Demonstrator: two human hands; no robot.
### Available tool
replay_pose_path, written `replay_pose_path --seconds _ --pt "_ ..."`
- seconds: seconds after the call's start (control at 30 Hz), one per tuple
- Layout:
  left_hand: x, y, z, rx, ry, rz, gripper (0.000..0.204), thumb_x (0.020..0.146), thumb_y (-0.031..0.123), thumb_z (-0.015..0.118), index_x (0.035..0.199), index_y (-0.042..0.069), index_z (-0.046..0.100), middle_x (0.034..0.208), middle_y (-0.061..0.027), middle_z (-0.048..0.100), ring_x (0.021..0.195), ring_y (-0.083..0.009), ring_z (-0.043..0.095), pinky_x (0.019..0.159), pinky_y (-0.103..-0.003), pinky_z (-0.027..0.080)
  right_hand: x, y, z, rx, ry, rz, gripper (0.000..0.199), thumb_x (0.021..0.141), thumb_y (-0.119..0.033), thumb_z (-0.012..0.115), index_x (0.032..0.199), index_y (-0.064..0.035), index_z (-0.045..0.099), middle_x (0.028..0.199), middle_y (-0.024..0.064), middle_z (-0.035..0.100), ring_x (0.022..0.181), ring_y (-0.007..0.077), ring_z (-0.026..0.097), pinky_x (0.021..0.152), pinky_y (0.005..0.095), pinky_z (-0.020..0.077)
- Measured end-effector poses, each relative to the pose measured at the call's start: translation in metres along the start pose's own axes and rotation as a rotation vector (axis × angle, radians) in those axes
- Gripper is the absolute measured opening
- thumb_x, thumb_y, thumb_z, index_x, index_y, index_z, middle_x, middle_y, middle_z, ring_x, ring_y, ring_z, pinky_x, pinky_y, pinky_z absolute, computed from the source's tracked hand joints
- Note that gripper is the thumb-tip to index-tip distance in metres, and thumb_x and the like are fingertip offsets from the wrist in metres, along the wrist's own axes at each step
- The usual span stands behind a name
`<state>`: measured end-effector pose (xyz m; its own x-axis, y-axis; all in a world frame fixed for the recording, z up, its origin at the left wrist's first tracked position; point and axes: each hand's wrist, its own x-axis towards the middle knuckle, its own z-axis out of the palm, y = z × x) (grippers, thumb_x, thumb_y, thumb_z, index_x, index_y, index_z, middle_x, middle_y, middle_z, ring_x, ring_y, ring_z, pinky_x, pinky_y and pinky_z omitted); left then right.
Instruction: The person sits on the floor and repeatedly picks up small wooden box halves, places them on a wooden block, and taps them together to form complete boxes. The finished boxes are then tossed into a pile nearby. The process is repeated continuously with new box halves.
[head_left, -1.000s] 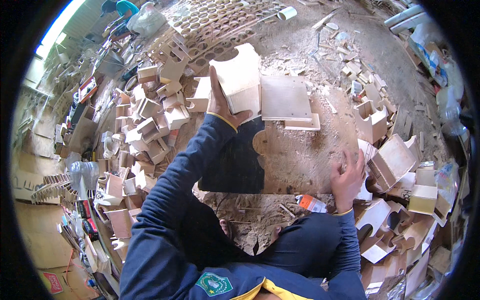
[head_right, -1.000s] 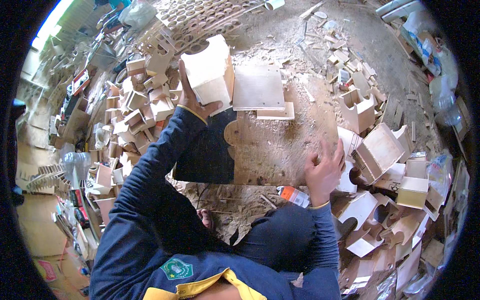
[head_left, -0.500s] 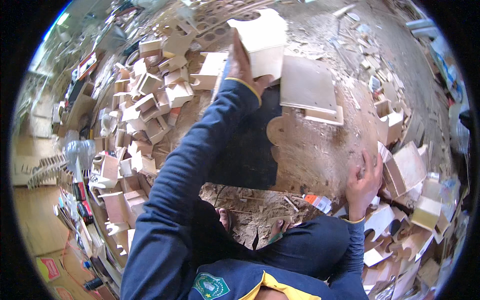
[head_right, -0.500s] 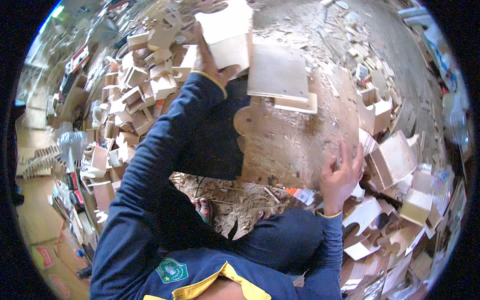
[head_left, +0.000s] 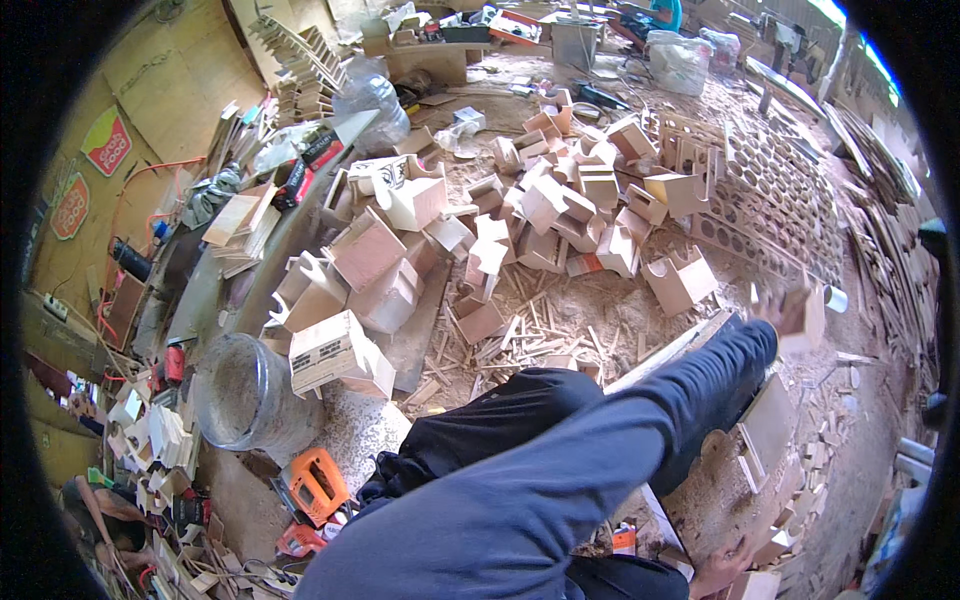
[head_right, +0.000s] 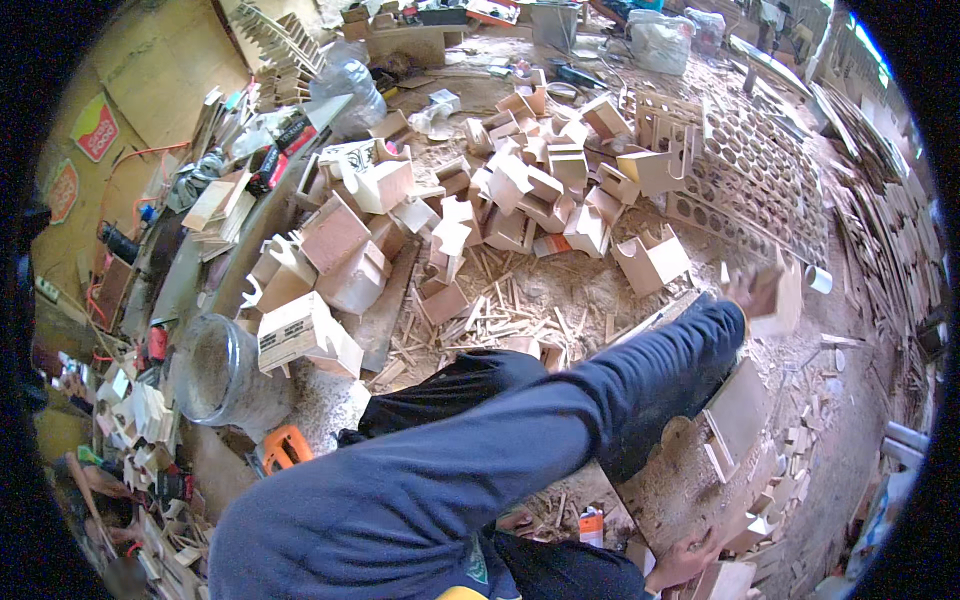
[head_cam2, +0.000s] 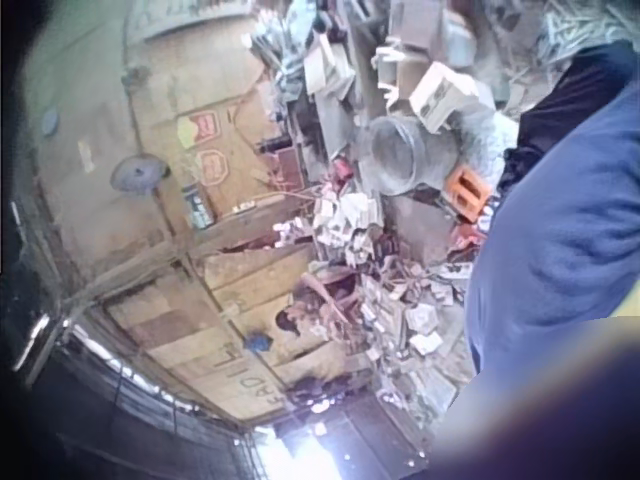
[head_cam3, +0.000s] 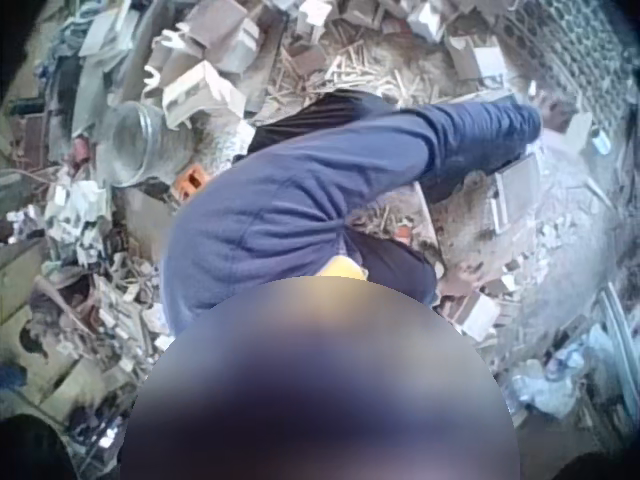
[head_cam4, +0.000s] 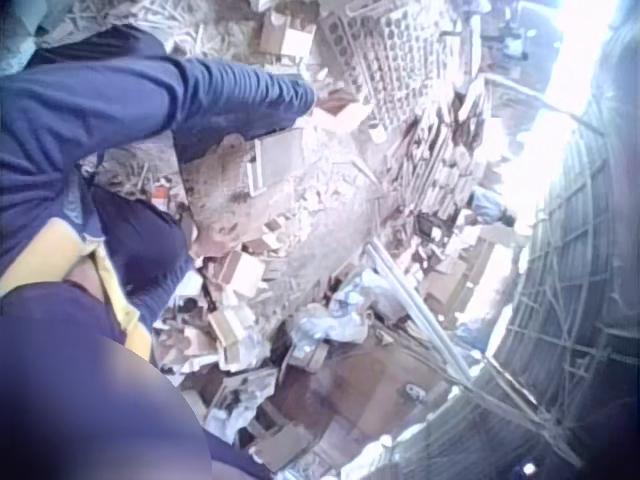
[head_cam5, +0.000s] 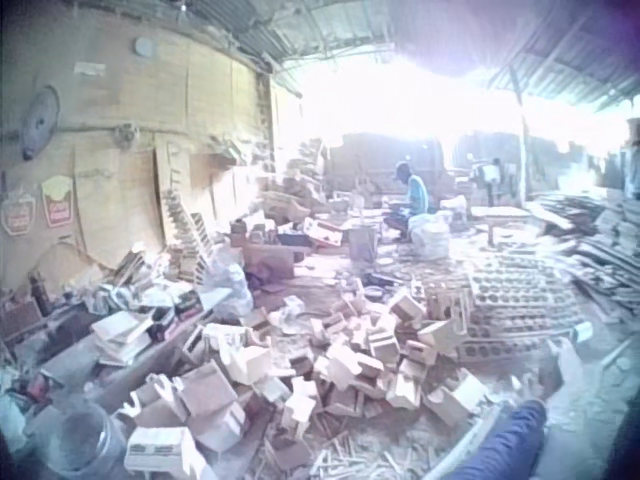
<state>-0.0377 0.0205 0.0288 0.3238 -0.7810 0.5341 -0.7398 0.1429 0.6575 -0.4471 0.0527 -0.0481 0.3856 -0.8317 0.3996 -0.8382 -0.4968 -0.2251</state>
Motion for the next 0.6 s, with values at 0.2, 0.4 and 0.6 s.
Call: replay_pose_path --seconds 0.2,0.4,0.6 --pt "-0.058 -0.081 -0.240 0.396 0.371 -0.035 0.090 0.070 0.029 0.078 0.146 0.020 0.030 0.137 -0.0214 0.042 0.113 -0.0414 0.050 0.098 -0.047 0.042 0.005 -0.002 -0.008 0.020 0.032 -0.057 0.036 0.095 -0.021 0.051 0.124 -0.0010 0.059 0.124 0.0262 0.054 0.118 0.0441 0.049 0.102 0.0477 0.0383" --pt "-0.273 -0.105 -0.581 1.332 0.459 -0.590 0.083 0.071 0.034 0.077 0.144 0.024 0.040 0.132 -0.0197 0.049 0.106 -0.0399 0.057 0.092 -0.048 0.047 0.009 -0.016 -0.021 -0.002 -0.054 0.026 0.038 0.093 -0.018 0.052 0.128 -0.0047 0.059 0.133 0.0277 0.050 0.124 0.0425 0.048 0.106 0.0457 0.0380" --pt "-0.393 -0.088 -0.658 1.457 0.473 -1.117 0.112 0.064 0.023 0.085 0.149 0.051 0.019 0.161 -0.0050 0.018 0.141 -0.0405 0.027 0.113 -0.060 0.023 0.012 -0.022 -0.022 0.033 -0.021 0.036 0.036 0.093 -0.018 0.052 0.125 -0.0036 0.060 0.128 0.0252 0.054 0.121 0.0425 0.049 0.104 0.0468 0.0380"
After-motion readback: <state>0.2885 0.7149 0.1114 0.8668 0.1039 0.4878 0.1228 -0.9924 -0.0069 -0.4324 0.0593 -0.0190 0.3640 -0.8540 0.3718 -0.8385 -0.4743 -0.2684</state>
